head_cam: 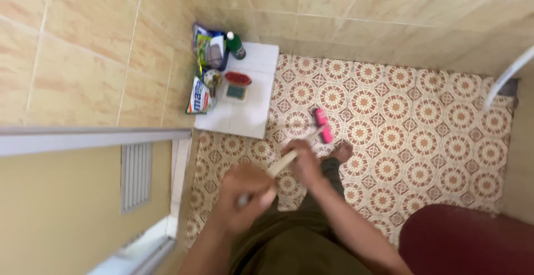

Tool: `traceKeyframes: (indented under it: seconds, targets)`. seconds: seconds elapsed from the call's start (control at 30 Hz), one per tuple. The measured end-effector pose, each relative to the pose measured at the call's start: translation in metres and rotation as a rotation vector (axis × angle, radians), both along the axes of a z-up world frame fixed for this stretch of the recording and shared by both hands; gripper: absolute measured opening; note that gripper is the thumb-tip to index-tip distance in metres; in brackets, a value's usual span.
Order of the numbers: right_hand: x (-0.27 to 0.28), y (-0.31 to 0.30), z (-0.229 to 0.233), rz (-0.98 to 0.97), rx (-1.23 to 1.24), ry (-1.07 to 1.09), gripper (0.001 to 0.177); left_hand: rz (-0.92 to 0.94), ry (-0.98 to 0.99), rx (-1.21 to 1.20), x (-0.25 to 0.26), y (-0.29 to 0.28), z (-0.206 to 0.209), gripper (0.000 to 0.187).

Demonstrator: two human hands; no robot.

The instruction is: The person takes a small brush off a wall mount, scrubs various areas of the tiled floor, and then places the brush back on the wall mount.

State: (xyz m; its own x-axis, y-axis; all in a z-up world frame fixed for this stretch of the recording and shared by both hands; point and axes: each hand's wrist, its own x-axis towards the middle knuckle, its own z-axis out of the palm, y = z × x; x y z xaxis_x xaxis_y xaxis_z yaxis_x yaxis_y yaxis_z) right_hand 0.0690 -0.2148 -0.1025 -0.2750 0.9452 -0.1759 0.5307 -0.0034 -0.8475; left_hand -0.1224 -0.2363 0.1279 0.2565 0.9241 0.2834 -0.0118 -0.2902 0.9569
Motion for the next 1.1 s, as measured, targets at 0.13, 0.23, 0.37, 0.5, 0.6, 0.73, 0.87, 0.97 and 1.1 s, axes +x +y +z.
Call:
traceKeyframes:
  seconds: [0.13, 0.23, 0.37, 0.5, 0.6, 0.73, 0.87, 0.97, 1.1]
  targets:
    - [-0.079, -0.05, 0.02, 0.066, 0.014, 0.099, 0.015, -0.152, 0.031, 0.028, -0.045, -0.041, 0.062, 0.039]
    - [-0.112, -0.081, 0.032, 0.119, -0.013, 0.088, 0.018, -0.169, 0.03, 0.114, -0.065, -0.071, 0.065, 0.042]
    - [-0.116, -0.103, 0.026, 0.153, -0.001, 0.07, 0.015, -0.069, -0.09, 0.074, -0.08, -0.111, 0.042, 0.041]
    - [-0.102, -0.136, -0.005, 0.043, -0.036, 0.089, 0.005, 0.115, -0.068, 0.008, -0.078, -0.145, 0.013, 0.033]
    - [-0.058, -0.147, -0.056, -0.045, -0.069, 0.01, 0.01, 0.163, -0.111, -0.005, -0.059, -0.161, -0.03, 0.029]
    - [0.018, -0.158, -0.106, 0.023, 0.226, -0.117, 0.011, 0.161, -0.172, -0.266, -0.017, -0.191, -0.097, 0.029]
    - [0.065, -0.177, -0.115, 0.026, 0.161, -0.276, 0.015, 0.181, -0.299, -0.466, 0.021, -0.224, -0.134, 0.025]
    - [0.061, -0.203, -0.094, 0.004, 0.171, -0.295, 0.02, 0.158, -0.26, -0.425, 0.026, -0.25, -0.129, 0.027]
    - [0.017, -0.219, -0.068, 0.005, 0.194, -0.163, 0.004, 0.129, -0.21, -0.301, -0.002, -0.252, -0.083, 0.026]
